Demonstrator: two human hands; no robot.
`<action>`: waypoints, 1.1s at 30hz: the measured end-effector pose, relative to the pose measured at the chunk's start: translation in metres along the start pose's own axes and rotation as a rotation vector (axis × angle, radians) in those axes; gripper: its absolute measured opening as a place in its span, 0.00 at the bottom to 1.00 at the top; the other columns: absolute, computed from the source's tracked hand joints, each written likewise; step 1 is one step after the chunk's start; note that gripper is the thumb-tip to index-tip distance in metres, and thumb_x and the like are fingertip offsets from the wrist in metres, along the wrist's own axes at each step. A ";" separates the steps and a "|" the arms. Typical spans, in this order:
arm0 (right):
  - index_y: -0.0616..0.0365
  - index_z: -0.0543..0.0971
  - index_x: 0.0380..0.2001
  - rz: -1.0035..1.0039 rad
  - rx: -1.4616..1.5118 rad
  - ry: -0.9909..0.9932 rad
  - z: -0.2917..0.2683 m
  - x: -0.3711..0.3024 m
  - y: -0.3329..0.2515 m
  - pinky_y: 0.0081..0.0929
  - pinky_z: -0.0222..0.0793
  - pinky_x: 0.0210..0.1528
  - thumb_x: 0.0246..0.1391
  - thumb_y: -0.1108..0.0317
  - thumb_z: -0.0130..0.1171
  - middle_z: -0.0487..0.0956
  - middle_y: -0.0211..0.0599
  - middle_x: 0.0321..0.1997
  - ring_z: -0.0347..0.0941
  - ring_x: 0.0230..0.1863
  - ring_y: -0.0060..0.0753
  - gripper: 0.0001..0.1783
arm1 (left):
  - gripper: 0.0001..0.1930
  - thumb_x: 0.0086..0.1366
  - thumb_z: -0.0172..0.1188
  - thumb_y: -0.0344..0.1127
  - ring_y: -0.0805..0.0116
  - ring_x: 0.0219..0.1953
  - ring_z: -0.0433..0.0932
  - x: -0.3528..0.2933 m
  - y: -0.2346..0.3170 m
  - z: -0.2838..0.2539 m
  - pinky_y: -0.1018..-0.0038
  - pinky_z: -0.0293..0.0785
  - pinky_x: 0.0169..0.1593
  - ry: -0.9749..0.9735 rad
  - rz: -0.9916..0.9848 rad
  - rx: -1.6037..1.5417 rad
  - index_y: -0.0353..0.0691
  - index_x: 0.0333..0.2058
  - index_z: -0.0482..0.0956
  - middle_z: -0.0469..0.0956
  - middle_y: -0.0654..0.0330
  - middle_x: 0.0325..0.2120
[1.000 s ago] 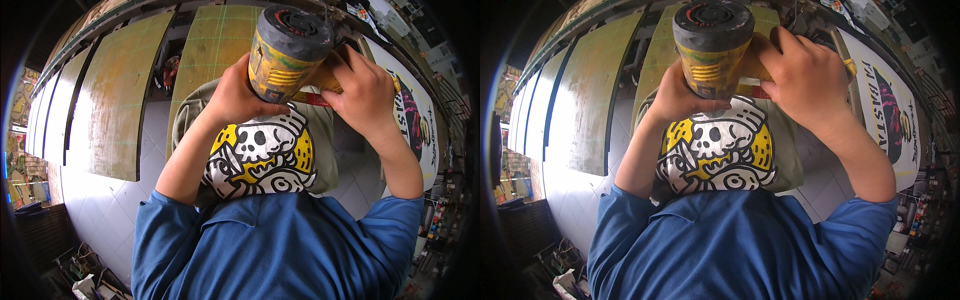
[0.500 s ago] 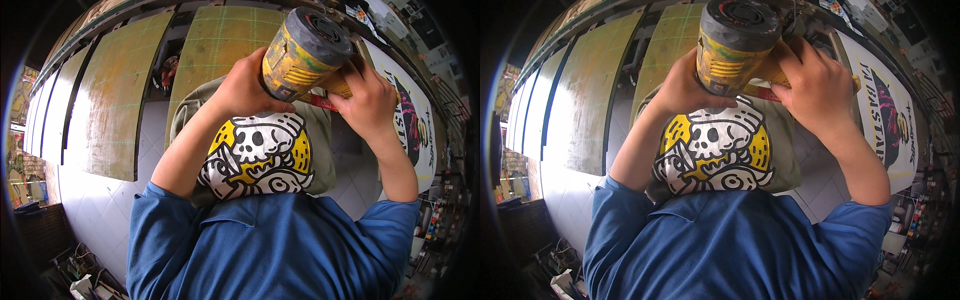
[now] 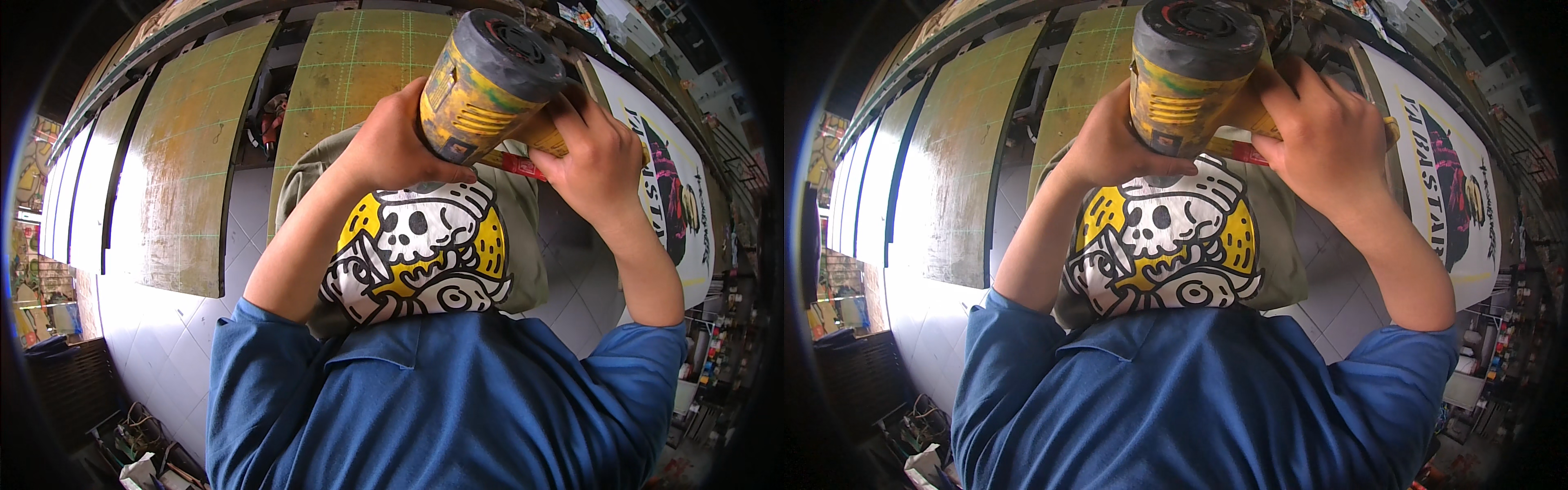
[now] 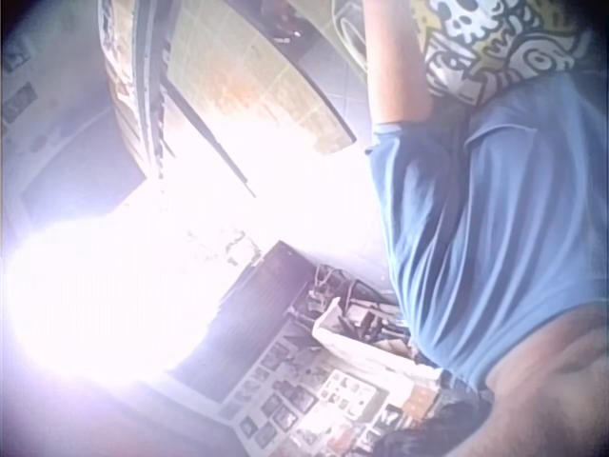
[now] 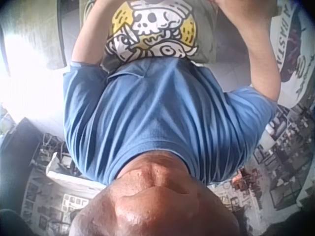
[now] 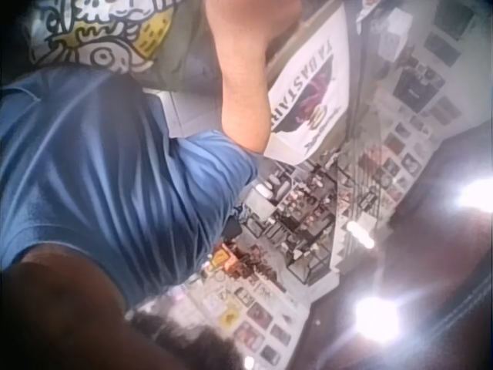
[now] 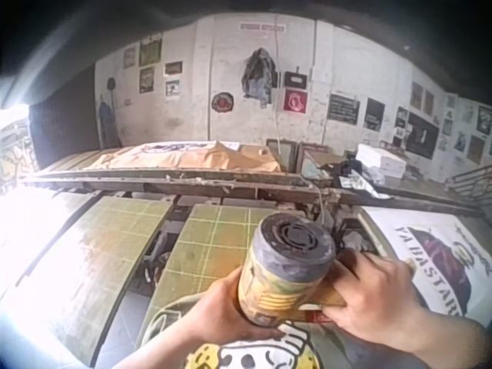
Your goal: The person uses a heat gun on a skull graphic printed on a green t-shirt, then smooths the fabric and uses a white marker to add details to the graphic. The person handles the t-shirt and marker throughout the clip.
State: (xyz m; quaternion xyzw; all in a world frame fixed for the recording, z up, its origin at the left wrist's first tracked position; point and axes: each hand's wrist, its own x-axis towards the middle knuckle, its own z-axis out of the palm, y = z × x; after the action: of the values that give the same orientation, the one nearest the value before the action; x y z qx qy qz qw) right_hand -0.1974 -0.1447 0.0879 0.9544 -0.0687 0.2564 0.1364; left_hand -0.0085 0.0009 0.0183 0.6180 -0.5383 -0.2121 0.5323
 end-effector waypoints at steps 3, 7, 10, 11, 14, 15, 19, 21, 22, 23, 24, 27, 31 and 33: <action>0.54 0.77 0.49 -0.003 0.006 0.001 0.001 0.000 0.000 0.38 0.76 0.38 0.30 0.69 0.72 0.78 0.40 0.47 0.79 0.39 0.48 0.34 | 0.46 0.34 0.83 0.38 0.59 0.47 0.80 -0.002 0.003 0.000 0.69 0.73 0.55 -0.002 -0.015 0.016 0.28 0.52 0.68 0.80 0.48 0.43; 0.53 0.77 0.48 -0.002 0.022 -0.012 -0.003 0.000 -0.002 0.38 0.76 0.38 0.30 0.68 0.72 0.78 0.40 0.46 0.79 0.39 0.49 0.34 | 0.46 0.34 0.83 0.38 0.60 0.47 0.80 -0.005 0.003 0.002 0.70 0.73 0.55 0.002 -0.018 -0.015 0.29 0.52 0.68 0.80 0.48 0.43; 0.54 0.77 0.48 0.006 0.035 -0.028 -0.006 -0.001 -0.004 0.39 0.75 0.37 0.30 0.68 0.72 0.78 0.40 0.46 0.78 0.39 0.49 0.33 | 0.46 0.34 0.83 0.38 0.60 0.48 0.80 -0.009 0.003 0.003 0.69 0.73 0.55 0.002 -0.016 -0.051 0.29 0.52 0.68 0.80 0.49 0.43; 0.54 0.77 0.48 0.010 0.039 -0.034 -0.007 -0.001 -0.005 0.39 0.75 0.37 0.30 0.68 0.72 0.78 0.40 0.46 0.78 0.39 0.49 0.33 | 0.46 0.34 0.83 0.38 0.60 0.48 0.79 -0.010 0.003 0.004 0.69 0.73 0.55 0.001 -0.016 -0.066 0.29 0.52 0.68 0.80 0.49 0.43; 0.54 0.77 0.47 0.003 0.028 -0.053 -0.009 -0.001 -0.006 0.39 0.75 0.37 0.30 0.68 0.72 0.78 0.40 0.46 0.78 0.38 0.49 0.33 | 0.45 0.34 0.83 0.38 0.60 0.48 0.79 -0.013 0.002 0.004 0.69 0.73 0.55 0.007 -0.024 -0.104 0.29 0.52 0.68 0.80 0.49 0.43; 0.54 0.77 0.47 0.003 0.032 -0.051 -0.010 -0.001 -0.006 0.39 0.75 0.37 0.30 0.69 0.72 0.78 0.40 0.46 0.78 0.38 0.49 0.33 | 0.45 0.34 0.83 0.38 0.61 0.48 0.79 -0.013 0.003 0.005 0.69 0.73 0.55 0.008 -0.032 -0.093 0.29 0.52 0.68 0.80 0.49 0.43; 0.54 0.77 0.46 -0.023 0.037 -0.020 -0.010 0.002 -0.008 0.38 0.75 0.37 0.30 0.69 0.71 0.78 0.40 0.45 0.78 0.38 0.49 0.32 | 0.46 0.34 0.83 0.37 0.61 0.48 0.79 -0.016 0.009 0.000 0.69 0.72 0.55 0.016 -0.050 -0.046 0.29 0.52 0.68 0.80 0.49 0.43; 0.52 0.77 0.46 -0.040 0.027 0.010 -0.010 0.004 -0.009 0.37 0.75 0.36 0.30 0.69 0.71 0.78 0.36 0.43 0.78 0.37 0.45 0.31 | 0.46 0.34 0.83 0.37 0.61 0.49 0.79 -0.017 0.009 -0.002 0.69 0.72 0.55 0.023 -0.055 -0.035 0.29 0.53 0.68 0.80 0.49 0.43; 0.50 0.78 0.45 -0.046 0.020 0.027 -0.010 0.006 -0.010 0.36 0.76 0.35 0.30 0.68 0.70 0.77 0.33 0.41 0.78 0.37 0.41 0.30 | 0.45 0.35 0.83 0.37 0.61 0.49 0.79 -0.017 0.008 -0.003 0.69 0.72 0.55 0.028 -0.059 -0.038 0.30 0.53 0.68 0.80 0.49 0.43; 0.48 0.78 0.44 -0.051 0.013 0.045 -0.009 0.008 -0.012 0.34 0.76 0.34 0.30 0.67 0.70 0.77 0.30 0.39 0.78 0.36 0.37 0.30 | 0.45 0.35 0.83 0.37 0.61 0.49 0.79 -0.017 0.007 -0.004 0.69 0.72 0.55 0.033 -0.063 -0.040 0.30 0.53 0.68 0.80 0.49 0.43; 0.47 0.78 0.44 -0.053 0.018 0.052 -0.009 0.009 -0.013 0.34 0.76 0.34 0.30 0.67 0.70 0.77 0.30 0.39 0.78 0.36 0.37 0.29 | 0.45 0.34 0.83 0.37 0.61 0.49 0.79 -0.018 0.007 -0.006 0.69 0.72 0.55 0.034 -0.062 -0.044 0.30 0.53 0.69 0.80 0.50 0.44; 0.47 0.78 0.43 -0.060 0.022 0.070 -0.006 0.013 -0.014 0.34 0.76 0.34 0.29 0.66 0.70 0.76 0.29 0.39 0.78 0.36 0.36 0.29 | 0.45 0.34 0.82 0.37 0.62 0.48 0.79 -0.018 0.008 -0.009 0.69 0.73 0.55 0.040 -0.062 -0.058 0.31 0.53 0.69 0.80 0.51 0.44; 0.46 0.78 0.43 -0.070 0.006 0.081 -0.002 0.019 -0.018 0.34 0.76 0.34 0.28 0.66 0.71 0.76 0.28 0.39 0.78 0.35 0.35 0.30 | 0.45 0.34 0.82 0.37 0.62 0.48 0.79 -0.020 0.004 -0.013 0.69 0.72 0.55 0.054 -0.073 -0.065 0.31 0.53 0.69 0.80 0.52 0.44; 0.46 0.78 0.43 -0.073 0.001 0.086 -0.001 0.020 -0.020 0.34 0.76 0.34 0.28 0.65 0.71 0.75 0.27 0.39 0.78 0.35 0.35 0.30 | 0.45 0.34 0.82 0.37 0.62 0.48 0.79 -0.021 0.002 -0.014 0.69 0.72 0.55 0.061 -0.075 -0.060 0.31 0.53 0.69 0.80 0.52 0.44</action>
State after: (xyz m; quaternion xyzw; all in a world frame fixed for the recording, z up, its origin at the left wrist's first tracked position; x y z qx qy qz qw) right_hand -0.1765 -0.1270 0.0949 0.9444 -0.0279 0.2923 0.1480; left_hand -0.0046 0.0259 0.0186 0.6277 -0.4918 -0.2292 0.5582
